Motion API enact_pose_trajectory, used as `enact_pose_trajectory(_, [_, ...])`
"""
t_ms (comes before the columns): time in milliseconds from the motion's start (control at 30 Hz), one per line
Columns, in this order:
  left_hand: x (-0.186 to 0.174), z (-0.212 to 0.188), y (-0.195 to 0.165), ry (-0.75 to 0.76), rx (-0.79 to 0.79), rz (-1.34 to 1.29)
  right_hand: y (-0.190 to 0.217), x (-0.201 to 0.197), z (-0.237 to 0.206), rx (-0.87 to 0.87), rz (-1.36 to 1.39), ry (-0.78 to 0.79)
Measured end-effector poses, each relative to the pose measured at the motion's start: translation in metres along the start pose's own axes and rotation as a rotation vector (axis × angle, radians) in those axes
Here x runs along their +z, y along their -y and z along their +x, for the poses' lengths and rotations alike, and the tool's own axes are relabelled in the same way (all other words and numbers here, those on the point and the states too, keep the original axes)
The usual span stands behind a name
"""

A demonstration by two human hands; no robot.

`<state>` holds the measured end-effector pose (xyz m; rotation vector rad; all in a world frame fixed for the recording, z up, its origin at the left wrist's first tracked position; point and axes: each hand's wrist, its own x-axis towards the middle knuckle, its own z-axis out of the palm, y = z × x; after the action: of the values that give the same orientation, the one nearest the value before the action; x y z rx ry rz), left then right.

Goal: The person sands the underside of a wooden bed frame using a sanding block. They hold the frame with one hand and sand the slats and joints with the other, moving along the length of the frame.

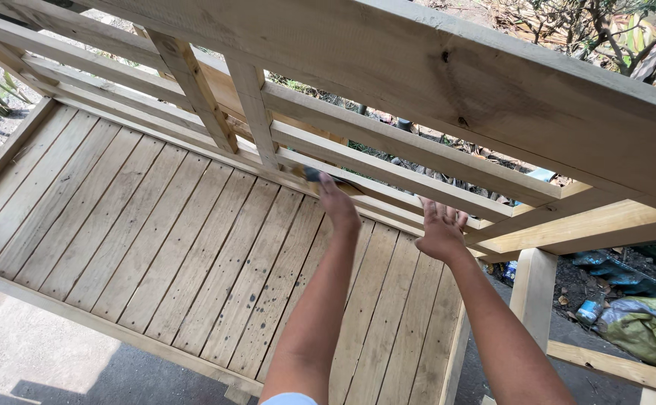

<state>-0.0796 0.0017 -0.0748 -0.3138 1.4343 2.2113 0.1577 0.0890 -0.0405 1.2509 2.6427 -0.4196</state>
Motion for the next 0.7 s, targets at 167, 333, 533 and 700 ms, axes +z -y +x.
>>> enact_pose_trajectory(167, [-0.002,0.019,-0.009,-0.045,0.124,-0.263,0.000,-0.007,-0.002,-0.021,0.060,-0.003])
enact_pose_trajectory(333, [0.000,0.000,-0.008,-0.047,0.067,-0.075,0.008,-0.008,-0.005,0.036,-0.021,0.016])
enact_pose_trajectory(533, [0.002,-0.007,0.004,0.012,0.137,-0.058,0.006,-0.011,-0.006,0.037,0.019,0.055])
enact_pose_trajectory(700, [-0.004,0.019,-0.024,-0.023,-0.029,-0.360,0.013,-0.007,-0.007,0.046,-0.009,0.030])
